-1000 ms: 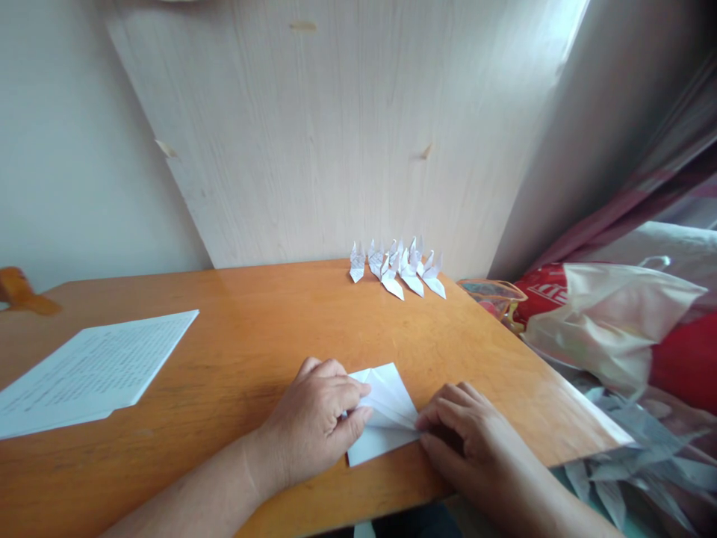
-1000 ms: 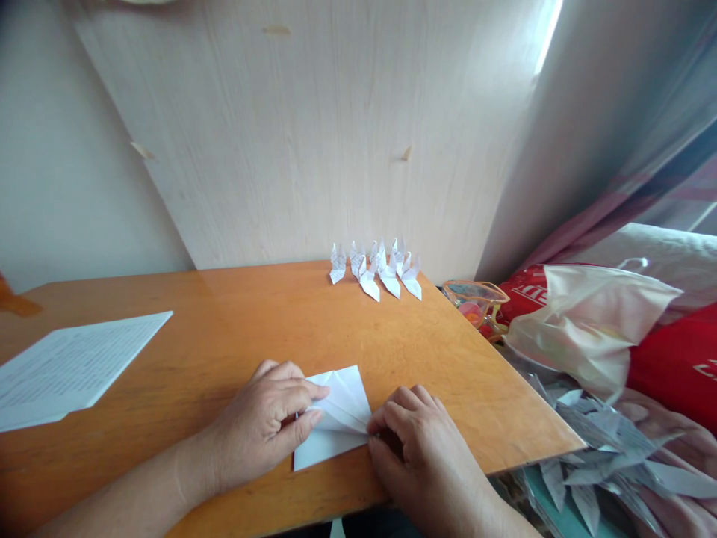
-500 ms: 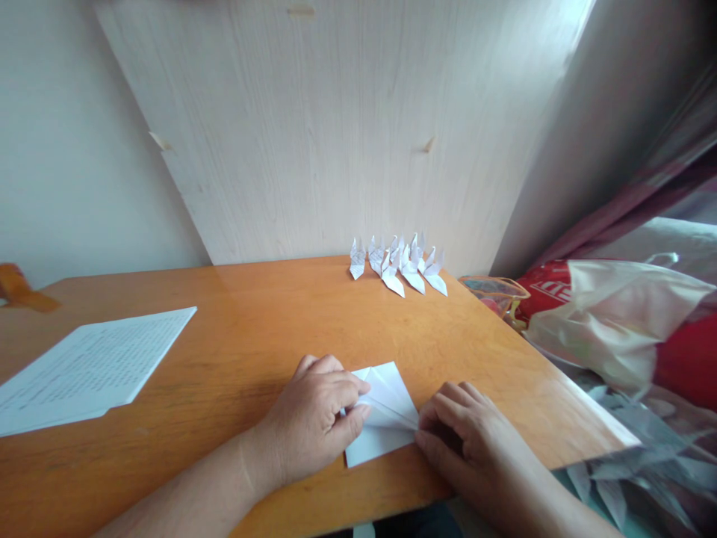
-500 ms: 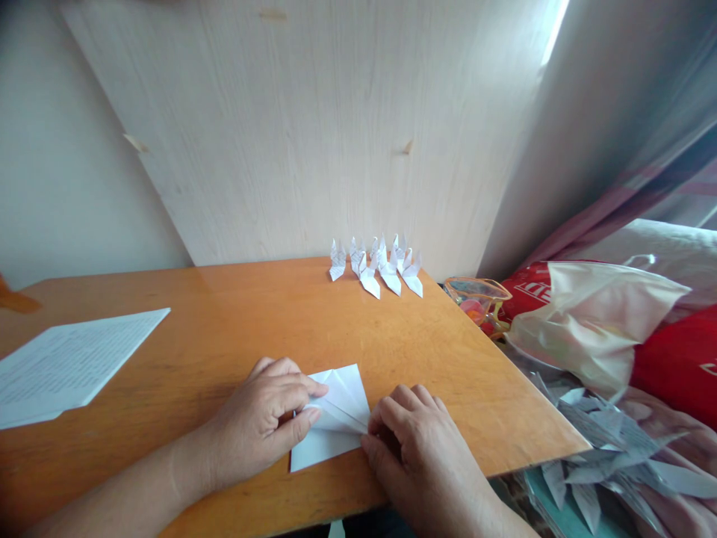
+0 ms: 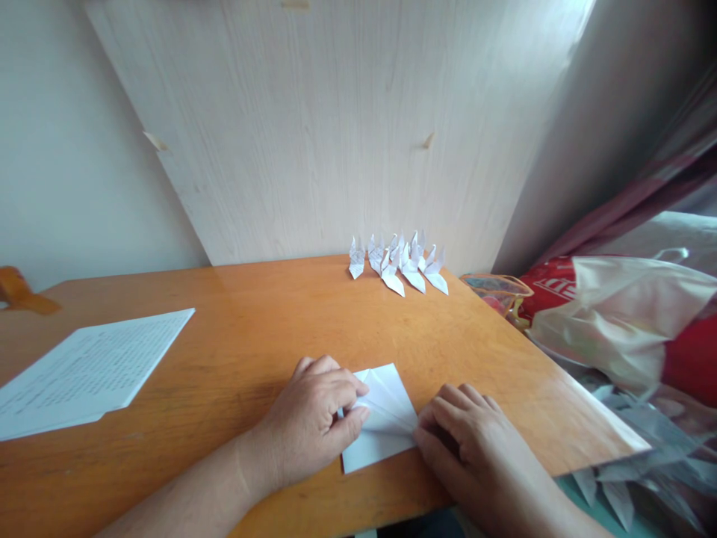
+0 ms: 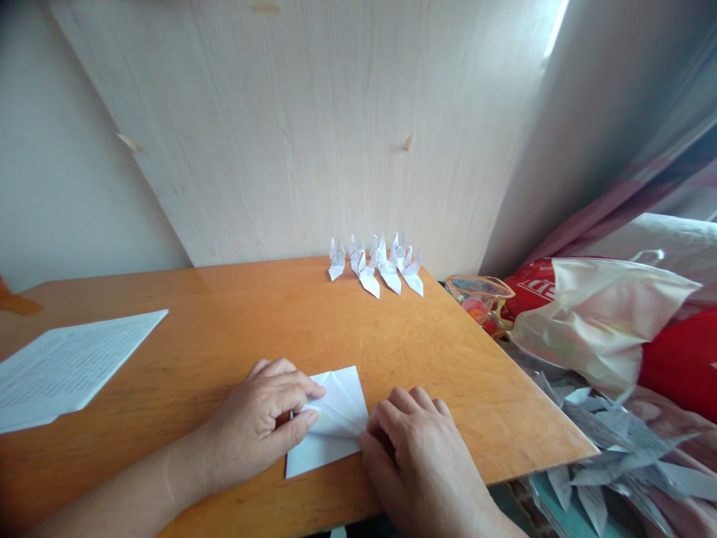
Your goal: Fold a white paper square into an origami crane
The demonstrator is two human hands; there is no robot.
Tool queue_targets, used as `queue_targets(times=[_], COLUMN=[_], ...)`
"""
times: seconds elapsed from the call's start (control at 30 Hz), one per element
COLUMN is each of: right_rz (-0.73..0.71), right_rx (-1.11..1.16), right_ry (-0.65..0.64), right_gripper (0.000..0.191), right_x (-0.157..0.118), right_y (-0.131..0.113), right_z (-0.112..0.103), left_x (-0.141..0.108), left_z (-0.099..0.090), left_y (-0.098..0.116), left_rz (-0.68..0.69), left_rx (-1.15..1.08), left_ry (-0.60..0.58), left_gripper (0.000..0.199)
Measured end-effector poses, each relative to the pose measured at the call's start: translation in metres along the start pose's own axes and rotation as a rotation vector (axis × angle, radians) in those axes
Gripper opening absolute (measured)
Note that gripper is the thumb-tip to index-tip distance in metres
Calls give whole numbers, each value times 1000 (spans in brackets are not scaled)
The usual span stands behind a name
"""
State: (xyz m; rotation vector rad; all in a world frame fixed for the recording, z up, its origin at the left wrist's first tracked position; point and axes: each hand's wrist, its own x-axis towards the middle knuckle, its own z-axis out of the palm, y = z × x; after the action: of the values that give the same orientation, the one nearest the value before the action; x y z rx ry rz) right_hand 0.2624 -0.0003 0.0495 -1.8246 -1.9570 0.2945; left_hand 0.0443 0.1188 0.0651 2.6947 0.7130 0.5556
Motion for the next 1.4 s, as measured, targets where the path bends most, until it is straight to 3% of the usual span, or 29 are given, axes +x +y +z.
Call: queue_targets(times=[0.57,0.93,1.4], right_rz=[10,-7,-64], right_rx=[-28,-74,-127], right_ry=[30,63,60], right_gripper=[18,15,16], right_x=[6,6,6], right_y=[-1,3,11], right_z=[6,11,17], left_x=[4,5,4], left_z=[-1,-1,-2], left_y=[-1,0,2], left_rz=[-63,-165,-273], left_rx=[-70,-133,-152], left_ry=[-14,-39,-70], left_gripper=[17,9,20])
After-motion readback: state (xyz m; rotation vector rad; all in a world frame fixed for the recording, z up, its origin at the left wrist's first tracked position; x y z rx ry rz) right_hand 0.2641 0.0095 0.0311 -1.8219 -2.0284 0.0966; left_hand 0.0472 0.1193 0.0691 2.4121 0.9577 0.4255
